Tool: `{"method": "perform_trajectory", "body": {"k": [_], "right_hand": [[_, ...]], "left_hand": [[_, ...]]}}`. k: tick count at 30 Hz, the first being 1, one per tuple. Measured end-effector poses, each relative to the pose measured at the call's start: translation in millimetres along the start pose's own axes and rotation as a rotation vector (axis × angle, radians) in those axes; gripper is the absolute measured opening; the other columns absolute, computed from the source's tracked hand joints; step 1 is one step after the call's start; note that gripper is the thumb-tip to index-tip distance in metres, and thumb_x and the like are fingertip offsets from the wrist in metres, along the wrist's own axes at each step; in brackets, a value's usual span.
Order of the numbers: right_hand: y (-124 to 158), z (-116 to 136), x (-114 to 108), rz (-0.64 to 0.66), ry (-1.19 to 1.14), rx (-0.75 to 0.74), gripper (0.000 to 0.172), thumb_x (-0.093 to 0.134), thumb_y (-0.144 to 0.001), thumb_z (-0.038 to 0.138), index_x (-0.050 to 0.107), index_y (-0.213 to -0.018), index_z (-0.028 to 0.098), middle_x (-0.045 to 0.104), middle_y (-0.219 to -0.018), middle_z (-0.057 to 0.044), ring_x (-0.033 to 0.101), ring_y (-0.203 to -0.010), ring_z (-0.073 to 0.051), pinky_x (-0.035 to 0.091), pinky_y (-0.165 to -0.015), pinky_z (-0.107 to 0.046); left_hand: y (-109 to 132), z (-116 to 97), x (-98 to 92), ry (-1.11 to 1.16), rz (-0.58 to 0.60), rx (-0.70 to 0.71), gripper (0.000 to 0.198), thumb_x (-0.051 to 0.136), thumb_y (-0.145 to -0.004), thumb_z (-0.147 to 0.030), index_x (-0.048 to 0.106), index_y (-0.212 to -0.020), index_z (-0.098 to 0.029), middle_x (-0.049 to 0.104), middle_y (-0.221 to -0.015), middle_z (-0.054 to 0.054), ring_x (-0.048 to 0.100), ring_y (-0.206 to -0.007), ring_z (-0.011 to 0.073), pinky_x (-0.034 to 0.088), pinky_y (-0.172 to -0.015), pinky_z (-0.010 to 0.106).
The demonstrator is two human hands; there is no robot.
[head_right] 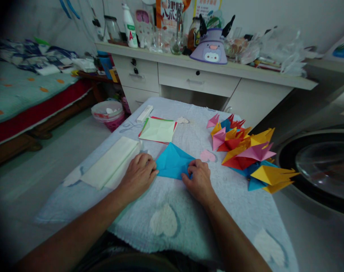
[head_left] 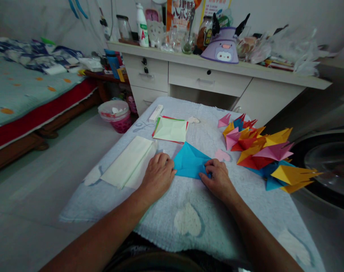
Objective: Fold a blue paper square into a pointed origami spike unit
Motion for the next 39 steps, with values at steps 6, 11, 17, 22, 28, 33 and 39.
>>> {"method": "perform_trajectory", "body": {"k": [6,11,17,22,28,33,39], "right_hand": [[-0.8,0.7,1.0,0.009,0.033,0.036,0.024,0.070,-0.076,0.026,0.056,-0.058,0.020,0.060,-0.093,-0.007,0.051,-0.084,-0.023,0.039,-0.075,-0.040],[-2.2,-2.2,2.5,0.025,0.039,0.062,0.025,0.071,-0.077,0.027,0.056,-0.058,0.020,0.061,-0.094,-0.007,0.052,-0.085,-0.023,0.039,-0.076,-0.039],[-4.0,-6.8,5.6,0.059,0.042,0.085,0.025,0.069,-0.079,0.029,0.059,-0.059,0.019,0.062,-0.095,-0.007,0.054,-0.088,-0.023,0.038,-0.080,-0.039],[-4.3,-8.3,6.0,0.062,0.043,0.108,0.024,0.070,-0.078,0.028,0.058,-0.059,0.019,0.063,-0.095,-0.006,0.054,-0.088,-0.022,0.038,-0.081,-0.038],[-4.6,-6.0,5.4,0.067,0.044,0.120,0.024,0.069,-0.077,0.027,0.057,-0.059,0.019,0.062,-0.095,-0.007,0.053,-0.088,-0.023,0.037,-0.081,-0.038],[-4.2,-5.9,4.6,0.052,0.062,0.132,0.018,0.070,-0.075,0.025,0.057,-0.064,0.019,0.061,-0.091,-0.007,0.053,-0.086,-0.023,0.037,-0.079,-0.037],[-2.6,-10.7,1.9,0.024,0.084,0.151,0.013,0.067,-0.076,0.025,0.061,-0.067,0.018,0.060,-0.088,-0.008,0.052,-0.084,-0.024,0.036,-0.078,-0.037]], "left_hand": [[13.5,-52.0,-8.6,0.082,-0.003,0.339,0.015,0.050,-0.095,-0.016,0.064,-0.093,-0.019,0.066,-0.108,0.007,0.056,-0.107,0.0236,0.048,-0.091,0.040],[28.0,-77.3,2.0,0.139,0.033,0.526,0.023,0.047,-0.098,-0.017,0.062,-0.114,-0.015,0.066,-0.123,0.009,0.058,-0.117,0.0226,0.050,-0.097,0.038],[30.9,-69.7,19.2,0.084,0.044,0.489,0.030,0.049,-0.096,-0.023,0.059,-0.123,-0.013,0.063,-0.132,0.011,0.058,-0.122,0.0232,0.049,-0.104,0.038],[32.6,-67.4,23.7,0.073,0.060,0.474,0.032,0.049,-0.096,-0.025,0.059,-0.125,-0.014,0.061,-0.135,0.011,0.057,-0.125,0.0234,0.048,-0.106,0.038],[32.4,-64.4,28.6,0.073,0.100,0.448,0.034,0.046,-0.098,-0.027,0.057,-0.128,-0.015,0.059,-0.138,0.010,0.053,-0.130,0.0218,0.045,-0.108,0.038],[30.6,-62.5,30.8,0.087,0.156,0.413,0.034,0.045,-0.098,-0.027,0.056,-0.130,-0.019,0.055,-0.142,0.007,0.049,-0.133,0.0212,0.040,-0.110,0.038],[27.4,-63.1,28.4,0.101,0.199,0.394,0.038,0.049,-0.097,-0.028,0.052,-0.134,-0.020,0.053,-0.144,0.004,0.046,-0.133,0.0211,0.036,-0.111,0.038]]}}
Point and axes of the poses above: each hand's wrist, its own y-axis away from the middle knuckle, its own x-axis out of the palm, z = x × y, the point moved 10 cm from there along -y, towards the middle knuckle
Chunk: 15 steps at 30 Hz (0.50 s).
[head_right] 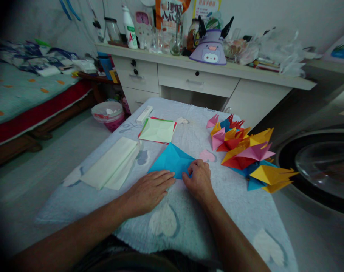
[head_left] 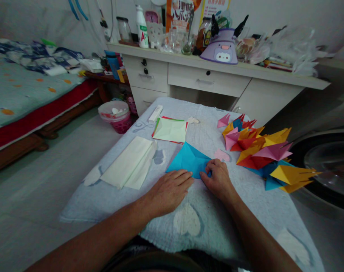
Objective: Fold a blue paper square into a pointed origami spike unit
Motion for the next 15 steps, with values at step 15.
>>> {"method": "perform_trajectory", "body": {"k": [15], "right_hand": [[1.4,-2.0,-4.1,0.000,0.044,0.041,0.015,0.064,-0.077,0.023,0.063,-0.063,0.019,0.061,-0.090,-0.008,0.050,-0.085,-0.024,0.034,-0.076,-0.035]], "left_hand": [[-2.3,2.8,-1.1,0.061,0.030,-0.035,0.040,0.050,-0.096,-0.029,0.049,-0.136,-0.022,0.048,-0.148,0.002,0.043,-0.132,0.0205,0.031,-0.112,0.037]]}}
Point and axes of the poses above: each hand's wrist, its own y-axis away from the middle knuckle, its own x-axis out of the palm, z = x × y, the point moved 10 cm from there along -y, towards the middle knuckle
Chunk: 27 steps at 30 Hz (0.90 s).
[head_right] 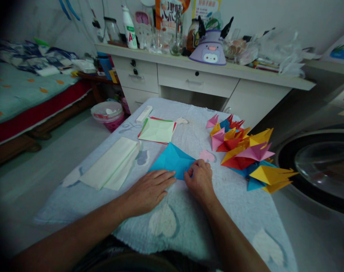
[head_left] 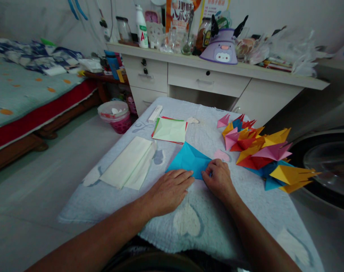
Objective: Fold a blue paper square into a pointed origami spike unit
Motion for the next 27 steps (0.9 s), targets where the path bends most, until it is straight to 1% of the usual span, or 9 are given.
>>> {"method": "perform_trajectory", "body": {"k": [4,6,8,10,12,16,18,21,27], "right_hand": [[0.4,0.1,0.3,-0.007,0.023,0.005,0.013,0.064,-0.078,0.025,0.062,-0.066,0.019,0.060,-0.090,-0.008,0.049,-0.084,-0.024,0.034,-0.076,-0.035],[1.4,1.8,-3.8,-0.043,0.039,-0.003,0.008,0.065,-0.077,0.026,0.064,-0.076,0.018,0.059,-0.090,-0.008,0.049,-0.084,-0.024,0.034,-0.075,-0.035],[3.2,6.8,-10.2,-0.090,0.046,-0.034,0.013,0.066,-0.076,0.025,0.064,-0.087,0.018,0.059,-0.094,-0.009,0.048,-0.086,-0.025,0.035,-0.075,-0.036],[5.7,16.9,-14.5,-0.109,0.034,-0.106,0.014,0.065,-0.078,0.022,0.065,-0.091,0.019,0.060,-0.099,-0.010,0.048,-0.090,-0.026,0.035,-0.077,-0.037],[8.8,31.7,-14.3,-0.080,0.004,-0.215,0.012,0.061,-0.082,0.016,0.067,-0.091,0.021,0.062,-0.103,-0.009,0.049,-0.094,-0.026,0.036,-0.080,-0.038],[16.3,58.8,-4.1,0.074,-0.114,-0.407,0.026,0.051,-0.087,0.007,0.069,-0.098,0.022,0.067,-0.099,-0.006,0.054,-0.093,-0.023,0.041,-0.085,-0.038],[17.8,63.8,-0.7,0.121,-0.160,-0.432,0.031,0.047,-0.087,0.004,0.069,-0.101,0.020,0.068,-0.100,-0.007,0.056,-0.091,-0.021,0.044,-0.086,-0.036],[17.0,64.5,2.0,0.141,-0.156,-0.424,0.032,0.045,-0.087,0.002,0.069,-0.101,0.017,0.068,-0.100,-0.008,0.058,-0.093,-0.021,0.046,-0.088,-0.034],[17.2,67.6,5.8,0.144,-0.060,-0.433,0.025,0.050,-0.089,0.007,0.070,-0.099,0.017,0.066,-0.098,-0.009,0.057,-0.091,-0.021,0.046,-0.085,-0.034]], "left_hand": [[-0.5,0.5,1.8,0.002,0.014,0.002,0.041,0.047,-0.097,-0.030,0.048,-0.138,-0.022,0.048,-0.149,0.002,0.043,-0.132,0.0207,0.031,-0.111,0.037],[-1.0,0.7,2.0,0.004,0.014,0.001,0.042,0.046,-0.098,-0.030,0.048,-0.139,-0.022,0.048,-0.148,0.002,0.043,-0.132,0.0210,0.031,-0.111,0.038],[-1.5,0.5,1.1,0.006,0.008,0.000,0.041,0.045,-0.098,-0.030,0.048,-0.138,-0.022,0.049,-0.147,0.003,0.043,-0.132,0.0210,0.031,-0.111,0.039],[-1.9,-0.1,0.1,0.008,0.004,0.002,0.041,0.046,-0.097,-0.030,0.049,-0.138,-0.022,0.050,-0.147,0.003,0.044,-0.131,0.0209,0.032,-0.110,0.039],[-2.5,-0.8,-0.6,0.010,0.004,0.002,0.041,0.048,-0.097,-0.029,0.049,-0.137,-0.022,0.051,-0.145,0.003,0.044,-0.130,0.0210,0.032,-0.110,0.038],[-3.4,-2.0,-2.0,0.015,0.005,0.003,0.041,0.049,-0.096,-0.027,0.048,-0.137,-0.021,0.054,-0.142,0.004,0.045,-0.129,0.0209,0.033,-0.110,0.038],[-3.6,-2.2,-2.7,0.012,0.002,0.002,0.041,0.049,-0.096,-0.027,0.048,-0.137,-0.021,0.054,-0.141,0.004,0.045,-0.130,0.0209,0.033,-0.110,0.038],[-3.2,-2.5,-3.1,-0.004,-0.006,0.007,0.040,0.048,-0.096,-0.027,0.049,-0.136,-0.020,0.055,-0.141,0.004,0.046,-0.129,0.0208,0.034,-0.110,0.037],[4.8,-0.1,-5.4,-0.054,-0.051,0.036,0.037,0.051,-0.096,-0.028,0.052,-0.131,-0.018,0.056,-0.139,0.007,0.048,-0.129,0.0221,0.035,-0.110,0.038]]}}
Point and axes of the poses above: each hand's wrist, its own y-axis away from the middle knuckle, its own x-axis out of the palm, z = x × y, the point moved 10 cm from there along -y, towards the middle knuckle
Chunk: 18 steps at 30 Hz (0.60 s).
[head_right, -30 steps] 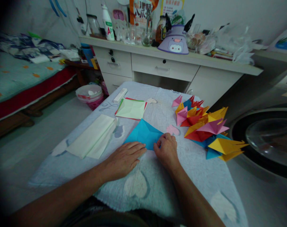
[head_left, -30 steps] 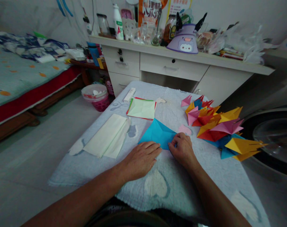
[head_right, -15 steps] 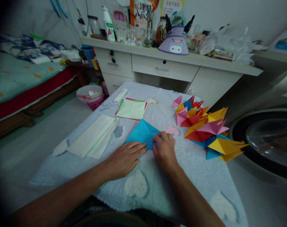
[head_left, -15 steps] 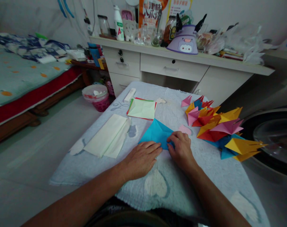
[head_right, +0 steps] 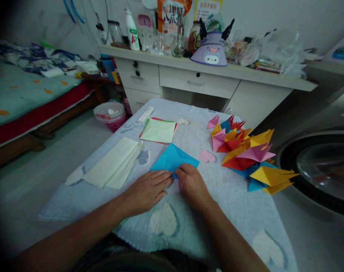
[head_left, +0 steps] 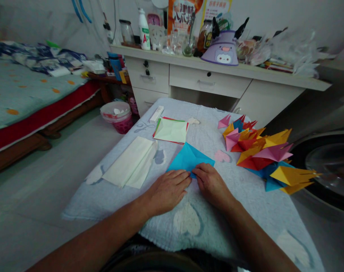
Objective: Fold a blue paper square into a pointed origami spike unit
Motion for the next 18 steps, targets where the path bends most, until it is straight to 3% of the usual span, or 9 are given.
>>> {"method": "perform_trajectory", "body": {"k": [2,6,11,14,18], "right_hand": [[0.0,0.0,-0.1,-0.002,0.015,0.007,0.022,0.053,-0.089,0.009,0.070,-0.100,0.018,0.066,-0.099,-0.009,0.057,-0.091,-0.021,0.046,-0.084,-0.035],[0.0,-0.4,-0.8,-0.009,0.006,0.003,0.018,0.056,-0.089,0.014,0.069,-0.102,0.017,0.065,-0.101,-0.009,0.057,-0.093,-0.023,0.046,-0.086,-0.036],[-1.2,-2.5,-1.7,-0.028,-0.034,0.012,0.016,0.056,-0.091,0.018,0.068,-0.102,0.016,0.064,-0.100,-0.010,0.056,-0.092,-0.023,0.046,-0.085,-0.037],[-1.9,-4.2,-1.9,-0.045,-0.046,0.026,0.016,0.056,-0.092,0.020,0.068,-0.101,0.017,0.063,-0.099,-0.009,0.056,-0.093,-0.023,0.046,-0.085,-0.037],[-2.2,-6.0,-0.8,-0.048,-0.037,0.035,0.015,0.057,-0.091,0.021,0.067,-0.101,0.017,0.063,-0.098,-0.010,0.056,-0.093,-0.023,0.045,-0.086,-0.037]], "left_hand": [[4.2,6.6,-4.0,0.007,-0.014,-0.030,0.035,0.054,-0.094,-0.026,0.054,-0.128,-0.019,0.058,-0.136,0.007,0.050,-0.126,0.0229,0.037,-0.108,0.040],[11.0,35.2,-17.5,0.065,-0.052,-0.232,0.031,0.058,-0.092,-0.023,0.057,-0.122,-0.018,0.063,-0.121,0.008,0.055,-0.113,0.0241,0.044,-0.099,0.042],[11.8,61.4,-27.2,0.127,-0.073,-0.439,0.011,0.058,-0.090,-0.020,0.061,-0.100,-0.016,0.061,-0.102,0.008,0.055,-0.100,0.0244,0.046,-0.092,0.041],[9.7,66.5,-27.5,0.117,-0.059,-0.483,0.004,0.056,-0.089,-0.015,0.060,-0.090,-0.016,0.057,-0.096,0.007,0.054,-0.096,0.0240,0.046,-0.088,0.041],[6.7,66.6,-25.9,0.076,-0.026,-0.471,0.009,0.052,-0.089,-0.012,0.058,-0.083,-0.016,0.055,-0.091,0.008,0.053,-0.094,0.0243,0.045,-0.087,0.041]]}}
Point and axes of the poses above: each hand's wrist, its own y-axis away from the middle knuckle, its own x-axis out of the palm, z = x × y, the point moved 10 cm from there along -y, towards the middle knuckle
